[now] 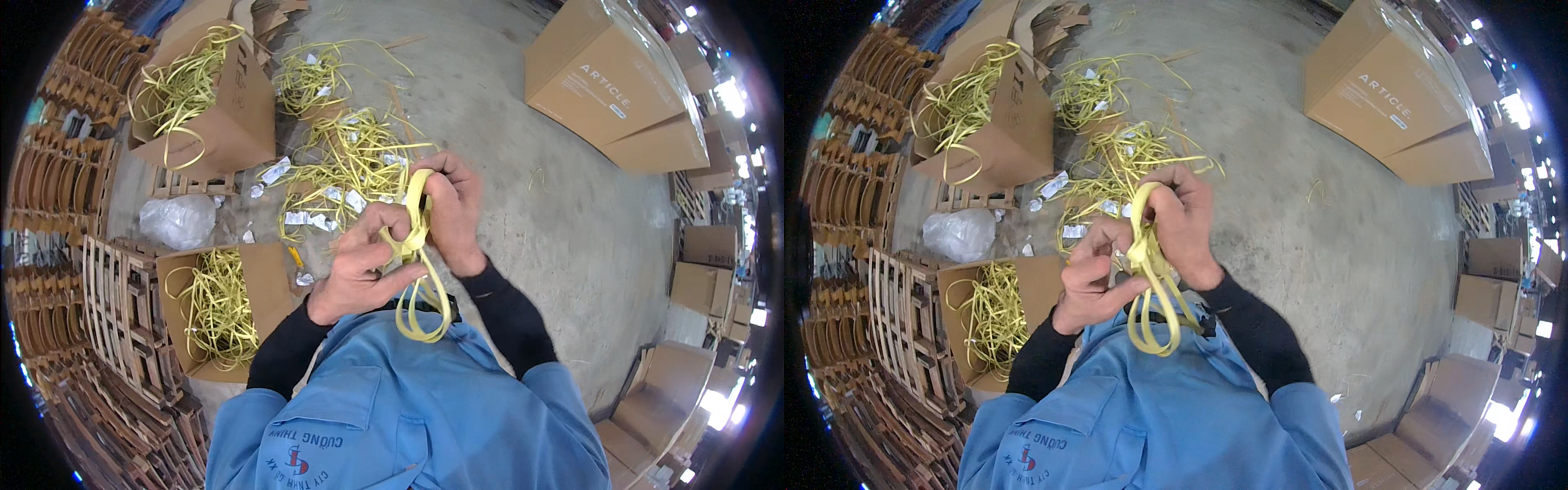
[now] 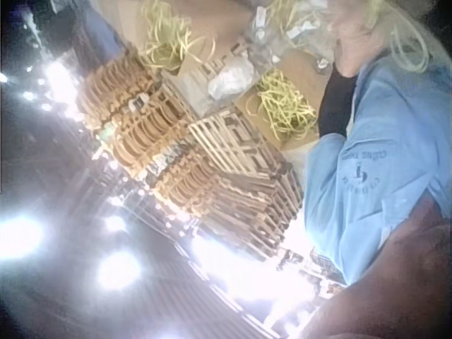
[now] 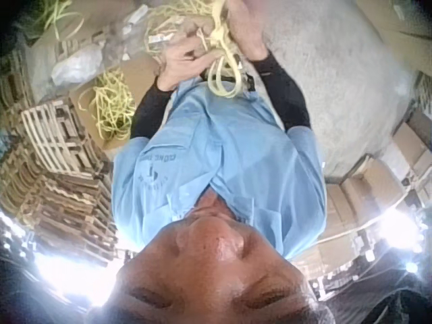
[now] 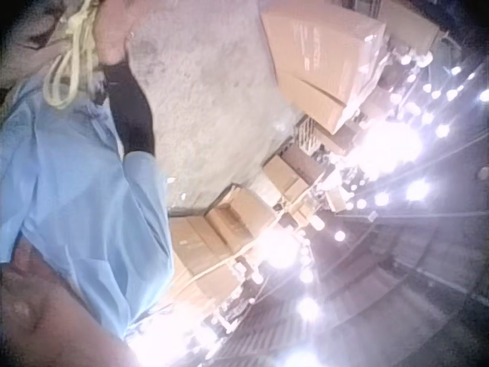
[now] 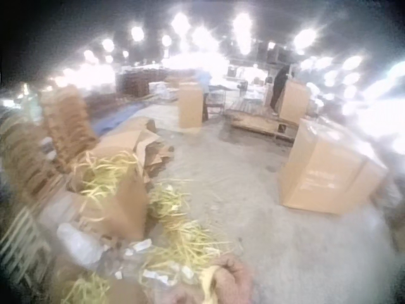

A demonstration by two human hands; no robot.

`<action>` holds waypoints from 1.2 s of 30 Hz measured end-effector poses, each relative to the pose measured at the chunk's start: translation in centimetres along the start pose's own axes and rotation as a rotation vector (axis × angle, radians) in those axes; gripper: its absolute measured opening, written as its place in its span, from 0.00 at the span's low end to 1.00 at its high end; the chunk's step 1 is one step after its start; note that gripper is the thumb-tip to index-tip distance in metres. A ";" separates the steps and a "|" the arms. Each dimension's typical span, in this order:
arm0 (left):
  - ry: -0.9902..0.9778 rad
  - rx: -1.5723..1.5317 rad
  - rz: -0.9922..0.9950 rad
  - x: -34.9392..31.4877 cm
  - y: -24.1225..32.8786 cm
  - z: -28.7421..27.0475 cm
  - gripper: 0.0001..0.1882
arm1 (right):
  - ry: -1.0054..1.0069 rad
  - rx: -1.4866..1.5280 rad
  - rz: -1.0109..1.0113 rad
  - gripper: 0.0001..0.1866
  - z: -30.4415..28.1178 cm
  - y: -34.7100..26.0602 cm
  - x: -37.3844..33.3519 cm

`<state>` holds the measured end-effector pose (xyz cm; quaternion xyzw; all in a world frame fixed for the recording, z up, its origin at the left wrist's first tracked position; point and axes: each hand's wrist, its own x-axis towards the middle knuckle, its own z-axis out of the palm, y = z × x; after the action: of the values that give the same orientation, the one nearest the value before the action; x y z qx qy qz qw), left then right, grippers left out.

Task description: The person picks up yellow straps from the floor, untangles them, and places them into cardboard boxes. The person repeatedly handles individual straps, straightens them, and deposits them into boxes in a warehouse setting.

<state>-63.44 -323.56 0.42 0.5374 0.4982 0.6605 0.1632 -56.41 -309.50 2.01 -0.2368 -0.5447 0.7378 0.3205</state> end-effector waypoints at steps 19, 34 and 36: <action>0.048 -0.142 -0.308 -2.7 0.9 -1.6 0.16 | -0.088 -0.475 -0.143 0.11 -2.3 0.3 2.5; 0.822 -0.554 -0.364 -2.6 -1.5 -1.8 0.05 | -0.082 0.887 0.409 0.05 -3.1 -0.3 0.8; 0.762 -0.561 -0.498 -2.2 -1.8 -2.4 0.04 | -0.084 0.824 0.347 0.05 -3.3 -0.4 0.1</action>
<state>-65.31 -325.57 -2.16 0.0607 0.4387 0.8581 0.2598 -54.12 -307.16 1.46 -0.1471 -0.1701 0.9451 0.2370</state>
